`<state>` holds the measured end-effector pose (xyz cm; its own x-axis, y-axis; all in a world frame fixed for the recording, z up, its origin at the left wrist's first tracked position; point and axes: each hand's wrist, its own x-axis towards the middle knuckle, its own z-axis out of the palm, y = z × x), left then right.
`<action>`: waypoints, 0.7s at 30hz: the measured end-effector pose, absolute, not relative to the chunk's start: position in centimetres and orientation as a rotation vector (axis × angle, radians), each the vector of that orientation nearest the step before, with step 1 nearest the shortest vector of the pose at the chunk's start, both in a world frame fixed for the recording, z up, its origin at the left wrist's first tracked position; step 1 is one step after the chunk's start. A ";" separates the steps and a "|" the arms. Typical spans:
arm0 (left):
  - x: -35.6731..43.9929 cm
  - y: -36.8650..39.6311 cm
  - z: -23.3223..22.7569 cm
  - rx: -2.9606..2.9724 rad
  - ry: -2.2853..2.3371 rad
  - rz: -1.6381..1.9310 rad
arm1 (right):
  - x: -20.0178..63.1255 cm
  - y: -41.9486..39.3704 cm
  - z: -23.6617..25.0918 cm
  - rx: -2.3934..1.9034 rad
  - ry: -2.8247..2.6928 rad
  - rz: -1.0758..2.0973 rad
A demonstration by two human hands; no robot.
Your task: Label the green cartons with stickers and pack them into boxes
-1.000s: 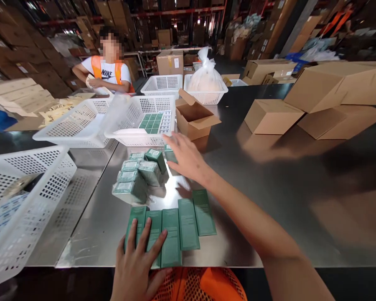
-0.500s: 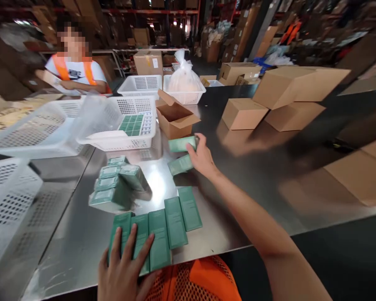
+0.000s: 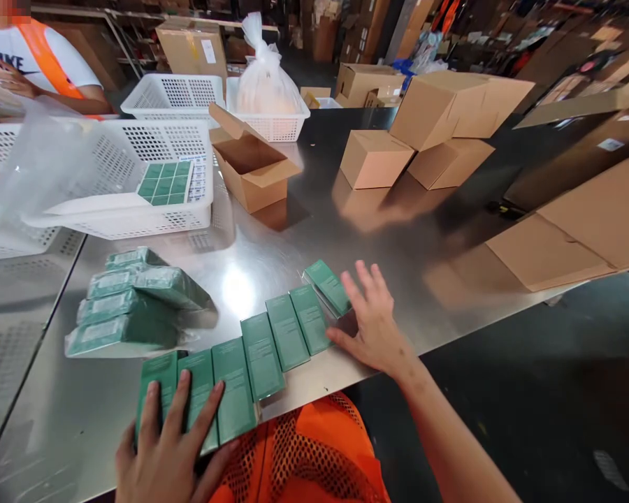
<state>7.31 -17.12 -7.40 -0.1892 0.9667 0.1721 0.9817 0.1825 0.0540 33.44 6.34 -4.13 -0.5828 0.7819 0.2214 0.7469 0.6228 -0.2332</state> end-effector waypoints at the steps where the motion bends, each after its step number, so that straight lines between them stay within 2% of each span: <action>1: 7.2 -17.2 -7.3 -1.938 -2.349 -0.206 | 33.7 7.0 -4.0 -1.051 -2.751 0.208; 4: 6.8 -17.4 -7.2 -1.927 -2.382 -0.139 | 33.5 8.0 -4.5 -0.729 -3.061 0.213; 9: 6.3 -17.8 -7.1 -1.826 -2.460 -0.118 | 31.4 6.7 -4.9 -0.760 -2.968 0.019; 14: 7.1 -17.6 -6.4 -1.785 -2.486 -0.112 | 28.1 5.2 -4.3 -0.534 -2.993 0.078; 21: 8.3 -17.3 -5.9 -1.776 -2.489 0.139 | 27.7 0.2 -5.5 -0.593 -2.992 -0.054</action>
<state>8.32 -17.34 -5.93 -0.3242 0.9459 0.0130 0.9386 0.3233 -0.1205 27.71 0.22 -5.48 -0.9204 0.3790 0.0957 0.3822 0.9239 0.0168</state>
